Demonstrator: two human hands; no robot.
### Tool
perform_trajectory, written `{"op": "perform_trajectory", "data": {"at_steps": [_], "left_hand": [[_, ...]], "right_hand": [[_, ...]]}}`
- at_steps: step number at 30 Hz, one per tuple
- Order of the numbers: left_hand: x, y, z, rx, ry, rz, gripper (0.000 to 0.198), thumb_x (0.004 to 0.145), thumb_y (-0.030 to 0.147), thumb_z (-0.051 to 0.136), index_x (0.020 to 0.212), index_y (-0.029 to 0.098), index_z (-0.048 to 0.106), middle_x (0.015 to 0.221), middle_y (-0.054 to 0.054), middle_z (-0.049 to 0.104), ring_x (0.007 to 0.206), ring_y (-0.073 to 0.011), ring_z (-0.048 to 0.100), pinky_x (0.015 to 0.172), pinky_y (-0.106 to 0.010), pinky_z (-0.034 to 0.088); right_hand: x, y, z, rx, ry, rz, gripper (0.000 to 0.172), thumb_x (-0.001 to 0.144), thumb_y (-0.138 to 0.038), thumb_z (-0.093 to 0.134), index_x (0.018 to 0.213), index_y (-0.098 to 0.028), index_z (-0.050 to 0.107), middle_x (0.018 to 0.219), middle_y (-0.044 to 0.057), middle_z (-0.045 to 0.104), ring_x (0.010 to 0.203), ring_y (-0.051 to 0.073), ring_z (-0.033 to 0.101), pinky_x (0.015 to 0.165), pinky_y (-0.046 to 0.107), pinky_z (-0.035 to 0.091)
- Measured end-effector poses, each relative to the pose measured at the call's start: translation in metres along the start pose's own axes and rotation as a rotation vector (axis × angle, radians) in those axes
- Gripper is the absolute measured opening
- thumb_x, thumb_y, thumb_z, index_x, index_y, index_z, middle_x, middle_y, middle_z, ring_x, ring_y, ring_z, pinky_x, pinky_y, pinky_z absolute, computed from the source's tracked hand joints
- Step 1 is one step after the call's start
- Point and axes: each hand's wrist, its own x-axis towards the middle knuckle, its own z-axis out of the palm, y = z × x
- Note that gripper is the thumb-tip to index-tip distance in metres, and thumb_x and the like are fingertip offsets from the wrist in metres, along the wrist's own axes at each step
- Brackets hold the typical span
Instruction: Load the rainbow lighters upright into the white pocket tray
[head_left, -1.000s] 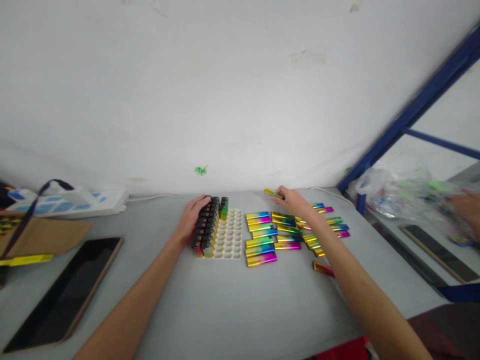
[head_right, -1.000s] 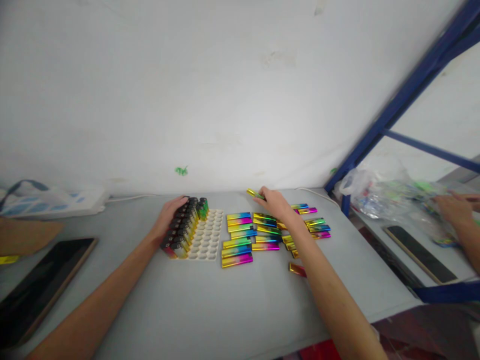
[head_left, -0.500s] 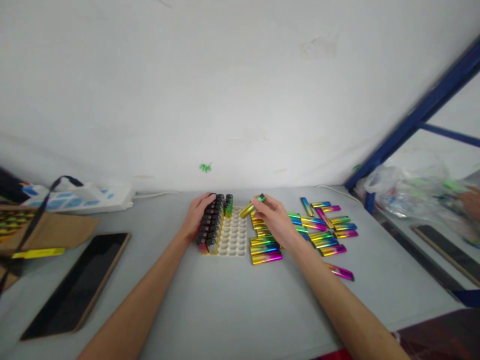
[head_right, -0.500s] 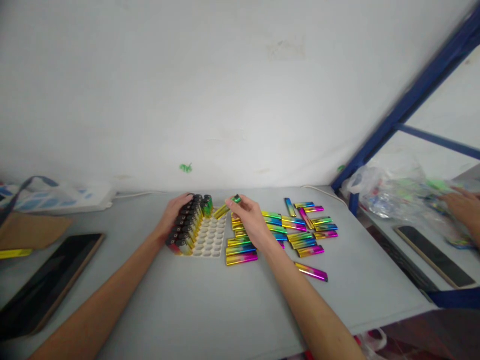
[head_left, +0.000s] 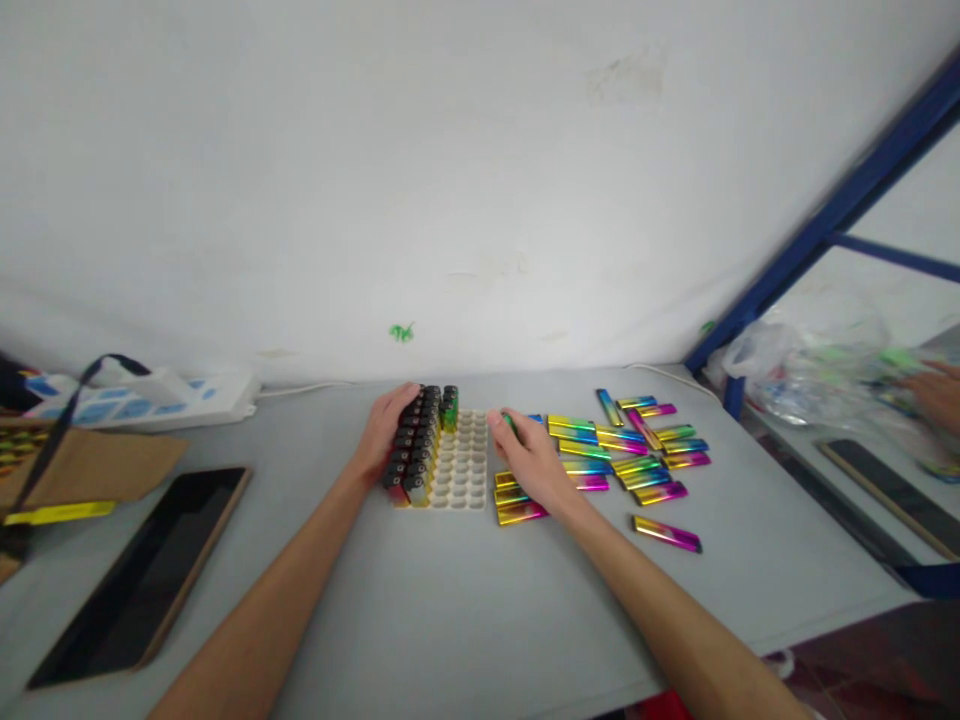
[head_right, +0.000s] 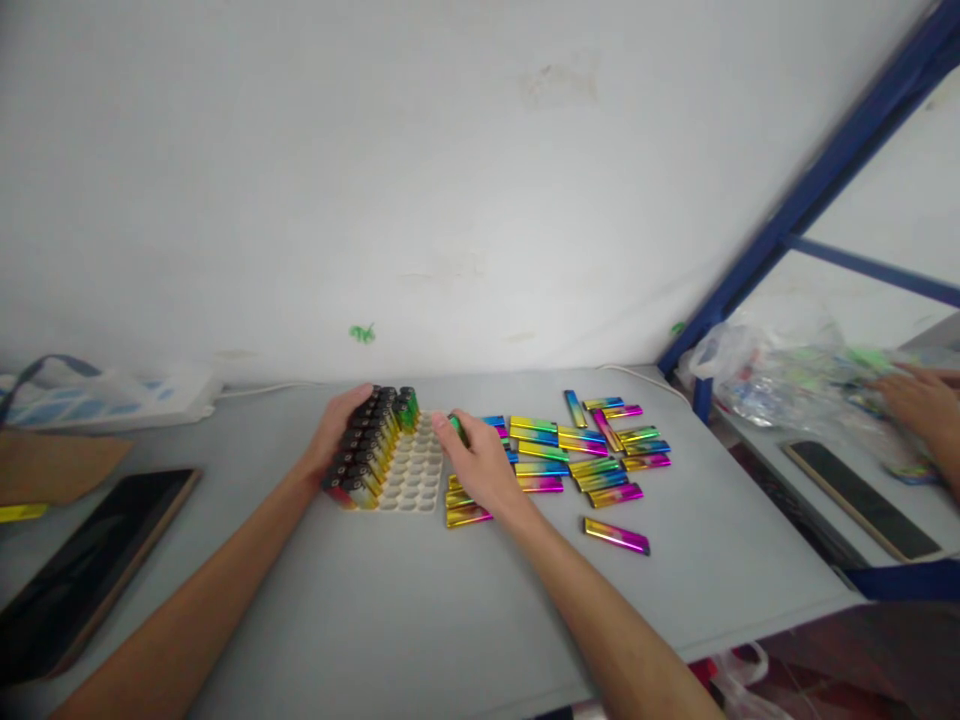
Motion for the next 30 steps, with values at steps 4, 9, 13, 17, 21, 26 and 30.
{"op": "perform_trajectory", "data": {"at_steps": [4, 9, 13, 17, 21, 26, 30], "left_hand": [[0.004, -0.008, -0.003, 0.014, 0.021, 0.023, 0.045, 0.082, 0.063, 0.07, 0.068, 0.024, 0.056, 0.073, -0.002, 0.062, 0.077, -0.0222, 0.051, 0.078, -0.036, 0.046], [0.006, -0.013, -0.004, 0.032, 0.027, 0.043, 0.046, 0.083, 0.066, 0.069, 0.067, 0.024, 0.058, 0.073, -0.003, 0.063, 0.076, -0.0225, 0.053, 0.08, -0.037, 0.047], [0.004, -0.011, -0.003, 0.024, 0.027, 0.039, 0.049, 0.084, 0.068, 0.068, 0.065, 0.024, 0.055, 0.07, -0.002, 0.059, 0.072, -0.0216, 0.051, 0.073, -0.037, 0.046], [0.001, -0.006, -0.001, 0.01, 0.009, 0.042, 0.049, 0.085, 0.067, 0.068, 0.068, 0.024, 0.055, 0.07, -0.001, 0.058, 0.072, -0.0206, 0.05, 0.073, -0.036, 0.045], [-0.002, -0.001, 0.001, -0.006, -0.008, 0.064, 0.047, 0.086, 0.064, 0.069, 0.068, 0.023, 0.055, 0.072, 0.0, 0.059, 0.074, -0.0195, 0.051, 0.075, -0.034, 0.045], [-0.003, -0.002, 0.002, -0.01, -0.014, 0.065, 0.044, 0.088, 0.061, 0.067, 0.069, 0.022, 0.056, 0.074, 0.0, 0.062, 0.077, -0.0197, 0.054, 0.078, -0.033, 0.048], [-0.005, -0.001, 0.004, -0.024, -0.024, 0.049, 0.044, 0.087, 0.062, 0.067, 0.071, 0.022, 0.057, 0.075, -0.001, 0.062, 0.078, -0.0205, 0.054, 0.078, -0.033, 0.048]], "right_hand": [[-0.004, 0.002, 0.004, -0.237, 0.074, -0.056, 0.047, 0.098, -0.053, 0.05, 0.064, -0.024, 0.038, 0.061, -0.006, 0.036, 0.061, 0.013, 0.037, 0.059, 0.028, 0.026], [-0.004, 0.002, 0.008, -0.32, 0.032, -0.073, 0.033, 0.093, -0.037, 0.05, 0.065, -0.024, 0.04, 0.06, -0.005, 0.043, 0.062, 0.013, 0.041, 0.06, 0.028, 0.025], [-0.005, 0.002, 0.01, -0.379, -0.005, -0.053, 0.034, 0.095, -0.032, 0.053, 0.064, -0.024, 0.041, 0.057, -0.005, 0.045, 0.059, 0.013, 0.043, 0.059, 0.029, 0.025], [-0.007, 0.002, 0.012, -0.399, -0.016, -0.113, 0.038, 0.104, -0.046, 0.053, 0.073, -0.024, 0.048, 0.065, -0.005, 0.052, 0.065, 0.015, 0.049, 0.063, 0.028, 0.031], [-0.01, 0.001, 0.01, -0.414, -0.033, -0.178, 0.033, 0.107, -0.051, 0.053, 0.09, -0.024, 0.055, 0.078, -0.002, 0.061, 0.074, 0.018, 0.057, 0.069, 0.029, 0.039], [-0.011, -0.002, 0.003, -0.435, -0.051, -0.423, 0.023, 0.108, -0.041, 0.055, 0.1, -0.023, 0.066, 0.103, 0.009, 0.067, 0.102, 0.024, 0.064, 0.091, 0.035, 0.049], [-0.009, -0.006, 0.002, -0.497, 0.056, -0.389, 0.037, 0.106, -0.047, 0.06, 0.077, -0.023, 0.061, 0.074, 0.002, 0.062, 0.071, 0.02, 0.06, 0.07, 0.031, 0.046]]}}
